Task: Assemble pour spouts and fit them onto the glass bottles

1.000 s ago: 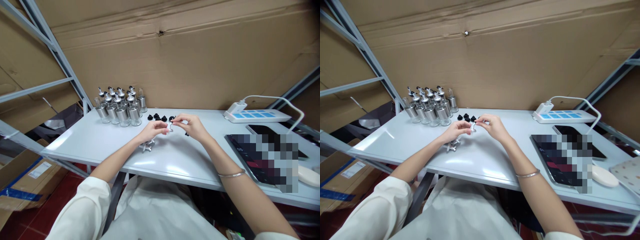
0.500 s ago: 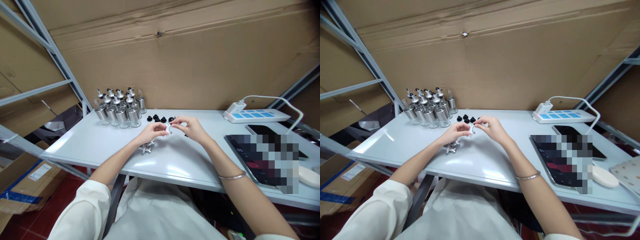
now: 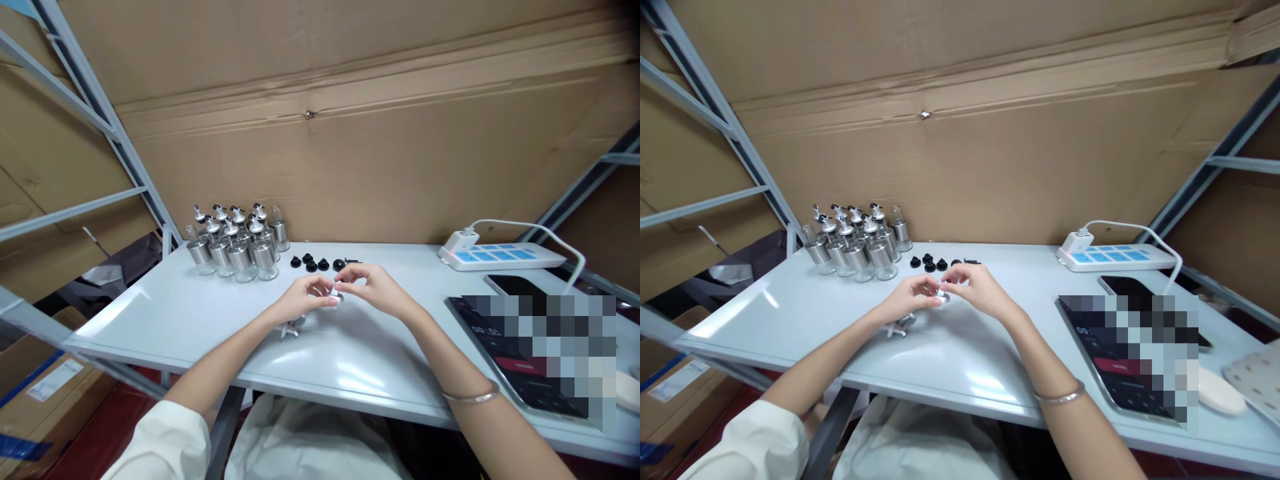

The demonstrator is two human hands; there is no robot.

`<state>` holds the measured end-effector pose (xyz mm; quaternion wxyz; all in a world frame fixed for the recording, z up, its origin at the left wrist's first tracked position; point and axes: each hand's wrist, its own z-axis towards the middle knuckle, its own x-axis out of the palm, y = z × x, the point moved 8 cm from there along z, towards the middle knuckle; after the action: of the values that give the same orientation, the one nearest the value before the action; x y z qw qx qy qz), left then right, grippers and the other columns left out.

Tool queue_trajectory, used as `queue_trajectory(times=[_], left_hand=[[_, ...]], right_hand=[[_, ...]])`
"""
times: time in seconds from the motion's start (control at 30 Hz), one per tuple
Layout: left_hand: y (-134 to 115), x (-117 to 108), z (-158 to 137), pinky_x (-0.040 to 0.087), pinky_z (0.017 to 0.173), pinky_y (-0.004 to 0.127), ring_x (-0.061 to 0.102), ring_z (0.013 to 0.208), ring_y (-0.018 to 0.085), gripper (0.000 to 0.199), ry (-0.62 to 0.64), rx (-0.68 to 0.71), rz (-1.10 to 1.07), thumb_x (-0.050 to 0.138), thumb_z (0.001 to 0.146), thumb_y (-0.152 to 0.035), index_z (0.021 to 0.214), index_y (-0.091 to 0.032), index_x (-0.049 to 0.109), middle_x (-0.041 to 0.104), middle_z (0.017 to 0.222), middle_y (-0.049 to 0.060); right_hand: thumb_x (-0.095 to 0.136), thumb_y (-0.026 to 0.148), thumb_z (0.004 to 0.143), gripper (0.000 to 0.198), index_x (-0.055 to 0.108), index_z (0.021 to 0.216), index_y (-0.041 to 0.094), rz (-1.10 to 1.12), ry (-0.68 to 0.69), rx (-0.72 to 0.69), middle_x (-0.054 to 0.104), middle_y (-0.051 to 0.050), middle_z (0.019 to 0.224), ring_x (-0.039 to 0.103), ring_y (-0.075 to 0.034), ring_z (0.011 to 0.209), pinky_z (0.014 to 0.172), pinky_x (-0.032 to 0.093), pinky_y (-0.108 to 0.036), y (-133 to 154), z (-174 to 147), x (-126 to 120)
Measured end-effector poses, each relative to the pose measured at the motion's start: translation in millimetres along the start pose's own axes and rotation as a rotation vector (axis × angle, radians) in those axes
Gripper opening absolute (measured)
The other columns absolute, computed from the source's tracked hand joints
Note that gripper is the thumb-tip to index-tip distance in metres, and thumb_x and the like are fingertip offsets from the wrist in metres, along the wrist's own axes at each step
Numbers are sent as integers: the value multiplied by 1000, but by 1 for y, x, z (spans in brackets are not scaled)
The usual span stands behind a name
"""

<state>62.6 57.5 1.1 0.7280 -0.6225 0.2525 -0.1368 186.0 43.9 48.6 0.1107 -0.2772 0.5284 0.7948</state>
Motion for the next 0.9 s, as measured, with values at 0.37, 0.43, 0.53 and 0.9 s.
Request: queue_trajectory(times=[0.37, 0.43, 0.53, 0.9], left_hand=[[-6, -1, -1, 45, 76, 27, 56, 76, 11, 34, -1, 36, 51, 76, 64, -34, 88, -13, 64, 63, 92, 5], [-6, -1, 0, 45, 77, 27, 56, 77, 11, 34, 1, 41, 59, 76, 64, -34, 88, -13, 65, 63, 92, 5], [-7, 0, 0, 44, 78, 27, 55, 78, 11, 33, 8, 64, 71, 76, 64, -34, 87, -13, 65, 63, 92, 5], [-6, 2, -1, 45, 79, 27, 57, 81, 12, 30, 38, 50, 78, 76, 64, -30, 87, -13, 65, 63, 92, 4]], right_hand=[[61, 43, 77, 24, 62, 72, 20, -33, 27, 37, 64, -3, 73, 58, -18, 73, 68, 43, -32, 1, 0, 3], [59, 44, 78, 26, 63, 74, 19, -41, 48, 36, 65, -4, 73, 58, -18, 73, 69, 43, -32, 2, -1, 4], [57, 44, 80, 27, 63, 75, 18, -52, 75, 23, 64, -4, 73, 58, -18, 73, 69, 43, -31, 3, -2, 6], [59, 47, 79, 30, 61, 70, 18, -63, 106, 30, 62, -2, 71, 56, -17, 71, 70, 42, -30, -3, -1, 8]])
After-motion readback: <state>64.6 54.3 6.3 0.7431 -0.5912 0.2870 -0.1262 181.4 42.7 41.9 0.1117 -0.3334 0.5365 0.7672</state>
